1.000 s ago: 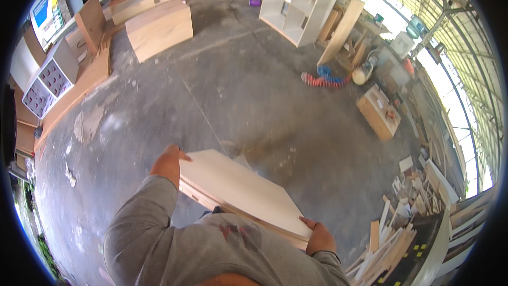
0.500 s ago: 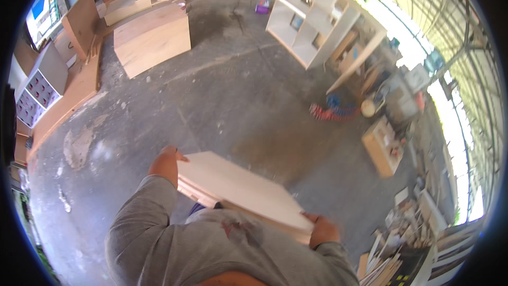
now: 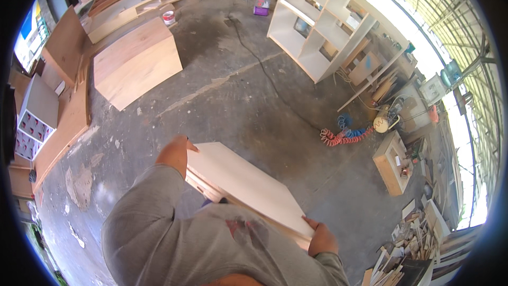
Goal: The person carries and places large wooden boards by hand onto a work table in a carpentry shop.
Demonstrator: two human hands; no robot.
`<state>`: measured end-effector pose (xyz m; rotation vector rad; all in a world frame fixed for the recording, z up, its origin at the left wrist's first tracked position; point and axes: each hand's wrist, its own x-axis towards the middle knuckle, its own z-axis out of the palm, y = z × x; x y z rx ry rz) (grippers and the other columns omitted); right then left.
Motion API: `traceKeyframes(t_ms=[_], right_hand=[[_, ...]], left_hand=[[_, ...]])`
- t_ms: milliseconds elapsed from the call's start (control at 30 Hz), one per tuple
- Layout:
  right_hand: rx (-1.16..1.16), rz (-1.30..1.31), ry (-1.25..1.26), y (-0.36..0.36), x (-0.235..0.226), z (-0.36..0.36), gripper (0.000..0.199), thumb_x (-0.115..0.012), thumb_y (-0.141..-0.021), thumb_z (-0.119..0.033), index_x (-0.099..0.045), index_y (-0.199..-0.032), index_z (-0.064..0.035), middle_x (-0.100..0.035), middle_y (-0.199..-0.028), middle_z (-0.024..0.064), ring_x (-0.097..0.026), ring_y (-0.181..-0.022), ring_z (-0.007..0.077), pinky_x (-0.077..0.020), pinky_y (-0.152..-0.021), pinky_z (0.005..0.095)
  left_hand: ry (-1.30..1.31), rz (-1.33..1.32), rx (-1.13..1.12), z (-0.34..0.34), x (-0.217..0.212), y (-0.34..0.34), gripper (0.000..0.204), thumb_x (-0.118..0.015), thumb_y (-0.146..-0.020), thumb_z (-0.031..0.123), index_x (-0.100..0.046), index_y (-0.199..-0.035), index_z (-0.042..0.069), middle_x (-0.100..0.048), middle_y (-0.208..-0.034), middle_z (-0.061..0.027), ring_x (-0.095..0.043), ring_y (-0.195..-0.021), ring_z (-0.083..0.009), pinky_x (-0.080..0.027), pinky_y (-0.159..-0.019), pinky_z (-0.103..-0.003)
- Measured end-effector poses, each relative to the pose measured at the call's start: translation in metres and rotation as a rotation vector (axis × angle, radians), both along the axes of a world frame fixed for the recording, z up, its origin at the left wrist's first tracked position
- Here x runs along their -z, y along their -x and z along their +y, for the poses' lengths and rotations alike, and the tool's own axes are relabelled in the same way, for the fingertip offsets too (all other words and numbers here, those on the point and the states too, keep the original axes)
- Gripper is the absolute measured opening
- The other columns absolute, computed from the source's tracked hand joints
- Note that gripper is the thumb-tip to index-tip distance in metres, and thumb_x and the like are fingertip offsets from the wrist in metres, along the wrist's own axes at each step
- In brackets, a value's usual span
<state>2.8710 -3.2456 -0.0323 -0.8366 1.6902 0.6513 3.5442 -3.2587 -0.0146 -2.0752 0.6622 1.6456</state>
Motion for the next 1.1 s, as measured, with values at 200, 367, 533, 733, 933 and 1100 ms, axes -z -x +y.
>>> traceKeyframes(t_ms=[200,367,533,733,933,1100], right_hand=[[0.086,-0.081,0.014,-0.027,0.053,-0.174,0.074,-0.045,-0.073,-0.065,-0.049,-0.118,-0.0071,-0.048,-0.121,0.0116,-0.046,-0.108,0.0228,-0.0307,-0.092,0.039],[0.097,-0.085,-0.02,-0.109,0.034,-0.297,0.071,-0.045,-0.074,-0.063,-0.05,-0.118,-0.007,-0.051,-0.118,0.0114,-0.048,-0.104,0.0221,-0.0331,-0.09,0.0373],[0.055,-0.054,0.057,-0.211,-0.023,-0.374,0.071,-0.045,-0.074,-0.063,-0.05,-0.118,-0.007,-0.051,-0.117,0.0112,-0.049,-0.104,0.0218,-0.0334,-0.089,0.0367],[0.091,-0.06,0.09,-0.307,-0.038,-0.438,0.07,-0.045,-0.075,-0.062,-0.05,-0.118,-0.0069,-0.052,-0.116,0.011,-0.049,-0.103,0.0215,-0.0337,-0.089,0.036],[0.134,-0.101,0.09,-0.374,-0.036,-0.546,0.07,-0.045,-0.075,-0.062,-0.05,-0.117,-0.0068,-0.053,-0.115,0.0109,-0.049,-0.102,0.0212,-0.034,-0.089,0.0354],[0.123,-0.144,0.15,-0.426,-0.032,-0.679,0.069,-0.045,-0.076,-0.062,-0.05,-0.117,-0.0068,-0.053,-0.114,0.0107,-0.05,-0.101,0.021,-0.0343,-0.089,0.0348]], left_hand=[[0.265,-0.159,0.039,-0.113,-0.036,-0.055,0.093,-0.068,-0.05,0.065,-0.049,-0.117,0.004,-0.045,-0.125,-0.013,-0.04,-0.117,-0.028,-0.034,-0.095,-0.034],[0.247,-0.199,0.067,-0.207,-0.038,-0.136,0.089,-0.069,-0.049,0.064,-0.053,-0.114,0.005,-0.048,-0.121,-0.0136,-0.044,-0.114,-0.0274,-0.034,-0.095,-0.034],[0.399,-0.218,0.143,-0.313,-0.005,-0.221,0.09,-0.07,-0.051,0.061,-0.048,-0.119,0.005,-0.044,-0.126,-0.0129,-0.041,-0.116,-0.0274,-0.033,-0.097,-0.034],[0.248,-0.165,0.163,-0.459,-0.039,-0.3,0.092,-0.07,-0.052,0.061,-0.045,-0.121,0.004,-0.041,-0.128,-0.0134,-0.038,-0.119,-0.0275,-0.031,-0.099,-0.036],[0.203,-0.158,0.32,-0.613,-0.004,-0.364,0.095,-0.067,-0.053,0.064,-0.042,-0.124,0.005,-0.038,-0.13,-0.0135,-0.037,-0.119,-0.0277,-0.031,-0.099,-0.036],[0.308,-0.266,0.409,-0.721,-0.003,-0.401,0.093,-0.064,-0.053,0.068,-0.045,-0.122,0.007,-0.042,-0.127,-0.0137,-0.042,-0.115,-0.0265,-0.033,-0.097,-0.034]])
